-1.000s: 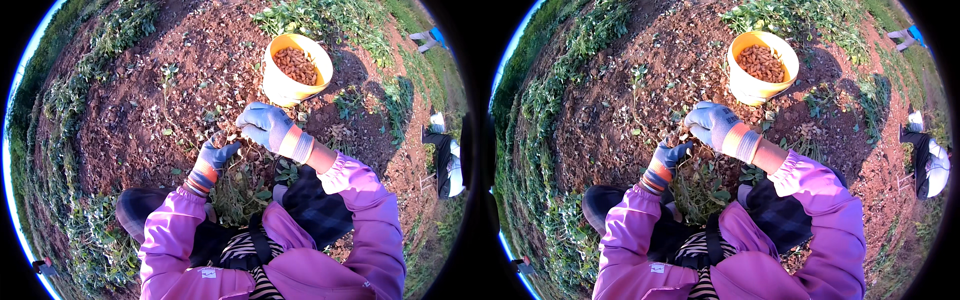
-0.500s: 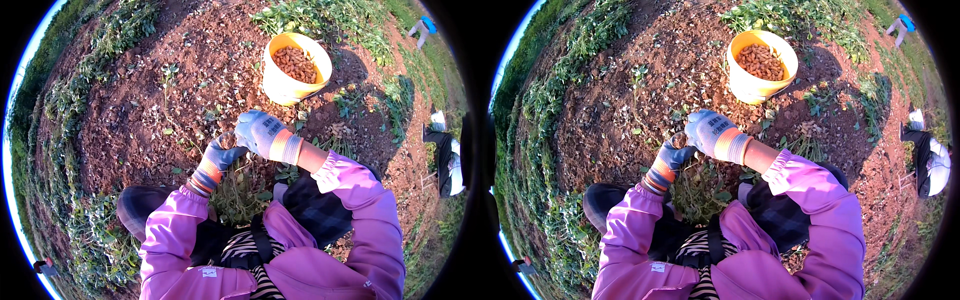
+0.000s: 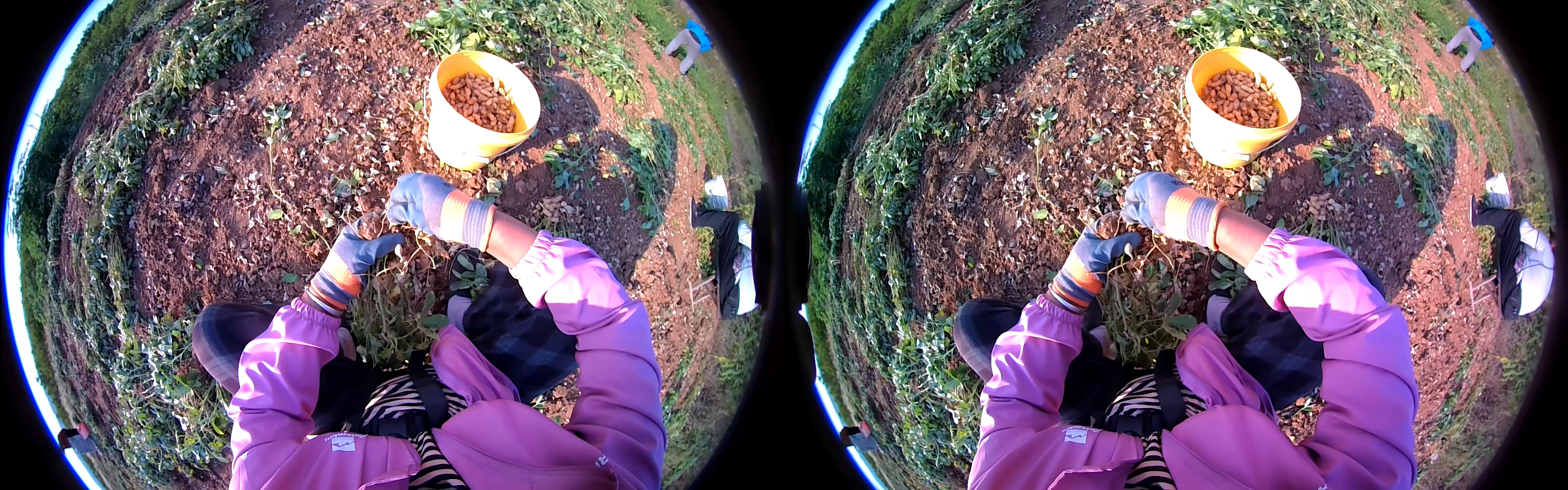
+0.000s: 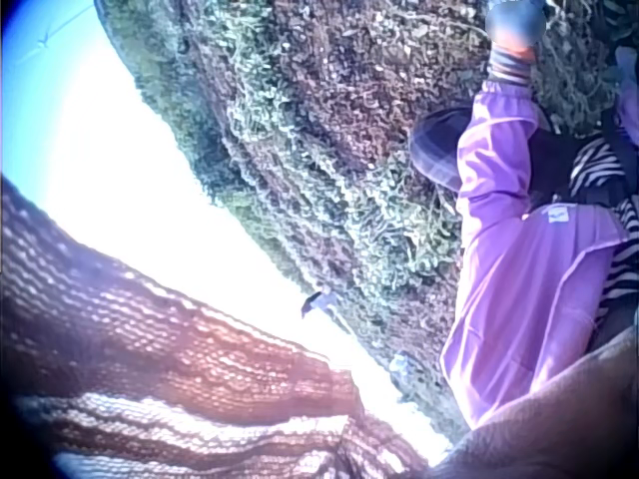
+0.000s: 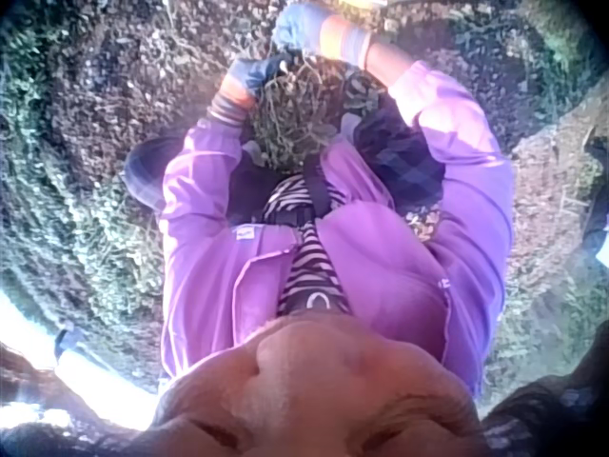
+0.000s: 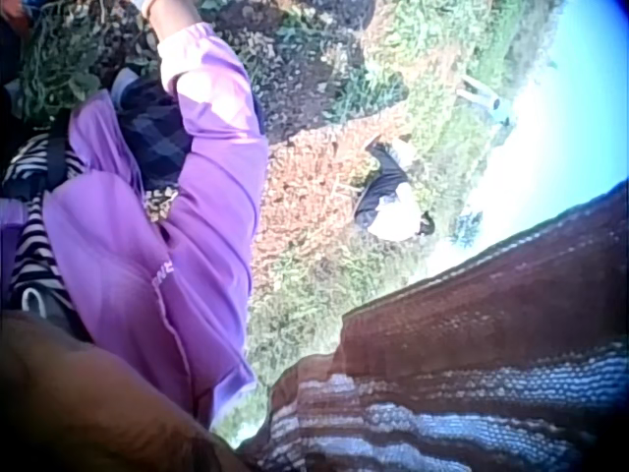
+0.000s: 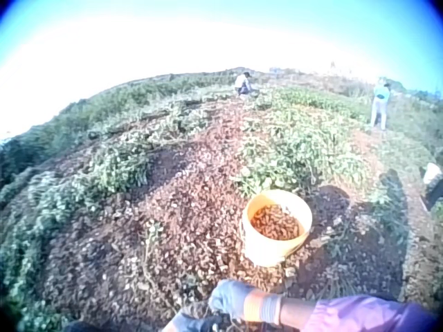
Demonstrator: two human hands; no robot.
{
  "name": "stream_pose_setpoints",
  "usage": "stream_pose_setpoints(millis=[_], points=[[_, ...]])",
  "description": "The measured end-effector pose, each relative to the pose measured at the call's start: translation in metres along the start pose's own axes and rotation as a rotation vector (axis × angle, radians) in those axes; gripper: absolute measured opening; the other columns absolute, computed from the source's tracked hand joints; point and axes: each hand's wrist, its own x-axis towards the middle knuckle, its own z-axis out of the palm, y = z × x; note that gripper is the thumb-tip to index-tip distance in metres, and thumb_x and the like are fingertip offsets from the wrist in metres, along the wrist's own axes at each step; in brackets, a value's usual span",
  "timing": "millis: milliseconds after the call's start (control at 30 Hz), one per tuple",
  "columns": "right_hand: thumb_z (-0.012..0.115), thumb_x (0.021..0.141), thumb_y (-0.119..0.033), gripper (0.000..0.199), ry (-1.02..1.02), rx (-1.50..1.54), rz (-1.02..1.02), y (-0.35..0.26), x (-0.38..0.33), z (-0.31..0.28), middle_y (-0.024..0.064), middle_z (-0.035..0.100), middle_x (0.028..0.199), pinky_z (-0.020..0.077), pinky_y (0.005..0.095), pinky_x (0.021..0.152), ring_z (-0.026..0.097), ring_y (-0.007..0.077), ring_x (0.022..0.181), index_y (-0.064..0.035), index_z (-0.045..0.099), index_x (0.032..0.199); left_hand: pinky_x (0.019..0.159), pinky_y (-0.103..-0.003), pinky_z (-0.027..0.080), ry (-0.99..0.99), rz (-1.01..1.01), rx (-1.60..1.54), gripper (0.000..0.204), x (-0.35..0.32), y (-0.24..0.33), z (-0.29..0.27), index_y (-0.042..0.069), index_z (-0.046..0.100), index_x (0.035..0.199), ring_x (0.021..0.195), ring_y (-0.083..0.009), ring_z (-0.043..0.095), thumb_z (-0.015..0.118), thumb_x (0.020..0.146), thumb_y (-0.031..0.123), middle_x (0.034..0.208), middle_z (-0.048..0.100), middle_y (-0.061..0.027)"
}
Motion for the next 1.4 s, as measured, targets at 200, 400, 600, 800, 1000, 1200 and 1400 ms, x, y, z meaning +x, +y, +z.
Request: stream_pose_setpoints(millis=[200,400,600,800,1000,1200,1400], points=[[0.057,0.076,-0.006,0.016,0.325,0.744,0.18,0.019,0.01,-0.078,0.0046,0.058,0.081,0.0443,0.0234,0.048,0.053,0.0117,0.071,-0.0009,0.054,0.091,0.071,-0.026,0.05,0.021,0.157,-0.162,0.038,-0.003,-0.037,-0.037,-0.001,0.057,0.101,0.079,-0.0153,0.061,0.07,0.073,0.021,0.09,0.063,-0.0065],[0.062,0.08,-0.025,0.058,0.732,0.34,0.329,0.056,0.031,-0.165,0.0103,0.052,0.1,0.0498,0.027,0.064,0.053,0.0168,0.08,-0.0006,0.035,0.125,0.058,-0.028,0.05,-0.132,-0.047,-0.605,0.042,-0.005,-0.014,-0.024,-0.002,0.054,0.106,0.068,-0.0167,0.059,0.069,0.074,0.022,0.098,0.059,-0.0065],[0.064,0.077,-0.023,0.032,0.305,0.13,0.155,0.062,0.012,-0.068,0.0091,0.061,0.085,0.045,0.0253,0.063,0.056,0.0137,0.069,-0.0032,0.055,0.101,0.072,-0.03,0.05,-0.072,0.014,-0.679,0.039,0.002,-0.034,-0.044,0.0,0.051,0.113,0.084,-0.0191,0.06,0.056,0.083,0.024,0.102,0.06,-0.0092],[0.056,0.084,-0.026,0.03,0.116,1.084,0.506,0.024,-0.032,0.037,0.0076,0.06,0.085,0.0463,0.0224,0.068,0.056,0.0108,0.076,0.0022,0.057,0.094,0.08,-0.038,0.049,0.104,0.046,-0.733,0.039,0.001,-0.029,-0.046,0.001,0.051,0.114,0.09,-0.0222,0.058,0.054,0.085,0.026,0.104,0.059,-0.0097],[0.049,0.087,-0.034,0.045,-0.037,1.497,0.659,0.009,-0.044,0.112,0.0201,0.055,0.103,0.0511,0.03,0.058,0.059,0.022,0.077,-0.0108,0.036,0.123,0.08,-0.041,0.048,0.043,0.058,-0.745,0.063,-0.009,0.001,-0.025,0.007,0.048,0.118,0.091,-0.0266,0.057,0.059,0.075,0.051,0.106,0.057,-0.0108],[0.041,0.088,-0.038,0.034,0.119,1.157,0.773,0.014,-0.043,0.136,0.012,0.057,0.072,0.0344,0.028,0.036,0.042,0.015,0.042,-0.0102,0.046,0.107,0.081,-0.039,0.049,0.107,0.071,-0.683,0.068,-0.012,-0.013,-0.029,0.001,0.046,0.119,0.091,-0.0271,0.058,0.045,0.08,0.058,0.108,0.056,-0.0143],[0.066,0.074,-0.023,0.037,0.244,-0.101,0.099,0.009,-0.049,0.137,0.014,0.054,0.065,0.0422,0.0406,0.053,0.052,0.0328,0.057,-0.0003,0.047,0.096,0.075,-0.033,0.049,0.309,0.125,-0.565,0.06,-0.013,-0.044,-0.058,0.01,0.044,0.12,0.087,-0.0195,0.057,0.052,0.079,0.053,0.101,0.056,-0.0062]])
